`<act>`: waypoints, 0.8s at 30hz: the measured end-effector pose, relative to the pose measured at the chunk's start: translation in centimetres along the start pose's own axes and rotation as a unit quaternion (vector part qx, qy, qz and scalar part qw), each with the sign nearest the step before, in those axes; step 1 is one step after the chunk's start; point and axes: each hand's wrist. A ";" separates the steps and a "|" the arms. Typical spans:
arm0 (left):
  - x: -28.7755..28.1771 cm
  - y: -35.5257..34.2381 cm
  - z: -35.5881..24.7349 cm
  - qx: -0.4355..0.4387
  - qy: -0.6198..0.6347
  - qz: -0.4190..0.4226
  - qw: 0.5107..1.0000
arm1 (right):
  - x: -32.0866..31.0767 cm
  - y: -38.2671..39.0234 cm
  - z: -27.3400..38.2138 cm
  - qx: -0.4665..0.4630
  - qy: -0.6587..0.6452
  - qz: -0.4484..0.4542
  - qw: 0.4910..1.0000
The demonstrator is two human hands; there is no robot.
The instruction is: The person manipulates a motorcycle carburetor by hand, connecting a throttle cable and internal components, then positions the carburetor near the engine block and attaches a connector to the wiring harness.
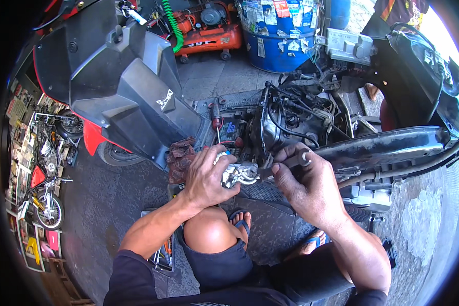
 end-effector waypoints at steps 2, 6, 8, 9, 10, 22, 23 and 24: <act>0.3 0.3 0.6 0.018 0.004 -0.012 1.000 | 0.7 0.2 -0.3 0.050 -0.050 -0.010 0.997; 1.7 1.5 1.2 0.030 0.008 -0.049 0.998 | 1.7 -0.3 -1.9 0.042 -0.102 -0.002 0.994; 2.3 2.1 0.9 0.020 0.011 -0.068 0.997 | 2.0 -1.1 -1.9 0.048 -0.100 0.000 0.994; 2.5 2.2 0.9 0.018 0.015 -0.068 0.997 | 2.3 -1.5 -1.9 0.063 -0.095 0.000 0.993; 2.4 2.3 0.8 0.014 0.016 -0.068 0.997 | 2.5 -2.0 -1.9 0.077 -0.092 0.003 0.993; 2.2 2.4 1.1 0.010 0.028 -0.050 0.998 | 4.6 -5.2 -2.6 0.166 0.017 0.022 0.986; 2.1 2.5 1.1 0.010 0.027 -0.049 0.998 | 4.8 -4.9 -2.4 0.144 0.052 0.014 0.988; 2.1 2.5 1.0 0.008 0.025 -0.049 0.998 | 5.2 -4.4 -1.9 0.123 0.087 0.006 0.989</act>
Point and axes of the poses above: each hand's wrist, its own y-axis away from the middle knuckle, its own x-axis out of the palm, z = x × y, and after that the axes turned 5 degrees about y, right-handed
